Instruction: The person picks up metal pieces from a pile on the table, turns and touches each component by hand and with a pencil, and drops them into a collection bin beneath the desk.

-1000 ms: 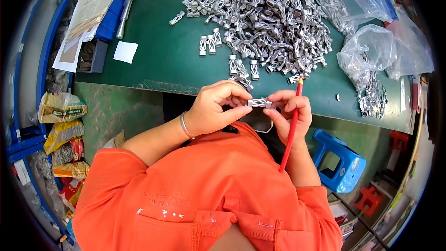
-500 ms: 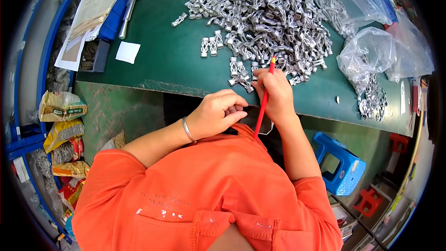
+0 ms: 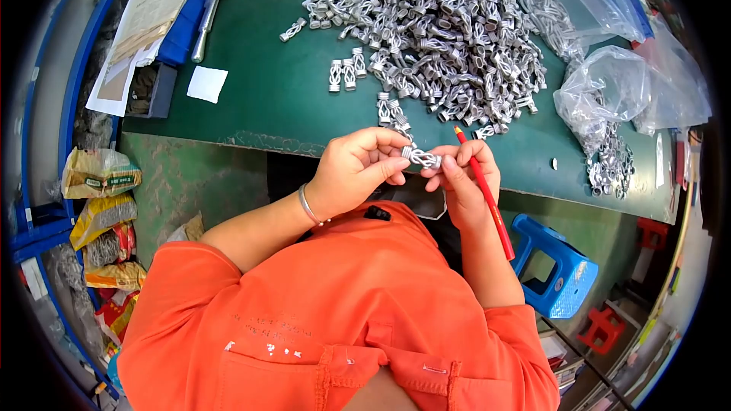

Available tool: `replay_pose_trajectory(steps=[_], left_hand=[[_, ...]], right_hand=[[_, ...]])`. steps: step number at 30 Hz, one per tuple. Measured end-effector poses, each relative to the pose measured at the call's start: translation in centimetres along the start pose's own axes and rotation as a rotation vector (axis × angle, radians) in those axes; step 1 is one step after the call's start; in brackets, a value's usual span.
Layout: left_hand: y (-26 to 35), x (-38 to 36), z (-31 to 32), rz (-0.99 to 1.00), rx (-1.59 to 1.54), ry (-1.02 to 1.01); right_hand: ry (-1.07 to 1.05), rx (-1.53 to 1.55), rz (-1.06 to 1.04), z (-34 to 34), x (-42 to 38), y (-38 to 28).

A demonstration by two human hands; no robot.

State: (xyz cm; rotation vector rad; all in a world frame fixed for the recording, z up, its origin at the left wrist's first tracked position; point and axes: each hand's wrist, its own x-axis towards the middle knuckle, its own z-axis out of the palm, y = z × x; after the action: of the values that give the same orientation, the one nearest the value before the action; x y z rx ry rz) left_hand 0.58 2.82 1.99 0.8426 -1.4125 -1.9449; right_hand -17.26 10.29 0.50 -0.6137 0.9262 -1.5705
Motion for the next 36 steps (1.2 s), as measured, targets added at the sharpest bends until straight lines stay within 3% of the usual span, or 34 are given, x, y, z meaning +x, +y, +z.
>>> replay_pose_trajectory(steps=[15,26,29,32,36], left_hand=[[-0.4,0.1,-0.3,-0.059,-0.061,0.018],[0.0,-0.1,-0.3,0.292,0.235,-0.067],[-0.2,-0.2,-0.1,0.162,0.037,-0.058],[-0.3,-0.1,-0.3,0.009,-0.058,-0.074],[-0.4,0.0,-0.2,-0.054,-0.178,-0.106]], right_hand=[[-0.006,-0.003,-0.038,0.2,-0.2,0.0],[-0.063,-0.104,-0.055,0.1,-0.5,1.0],[-0.036,-0.227,-0.189,0.1,-0.7,1.1],[-0.026,-0.322,-0.487,0.3,-0.7,1.0],[-0.079,-0.411,-0.585,1.2,-0.5,0.6]])
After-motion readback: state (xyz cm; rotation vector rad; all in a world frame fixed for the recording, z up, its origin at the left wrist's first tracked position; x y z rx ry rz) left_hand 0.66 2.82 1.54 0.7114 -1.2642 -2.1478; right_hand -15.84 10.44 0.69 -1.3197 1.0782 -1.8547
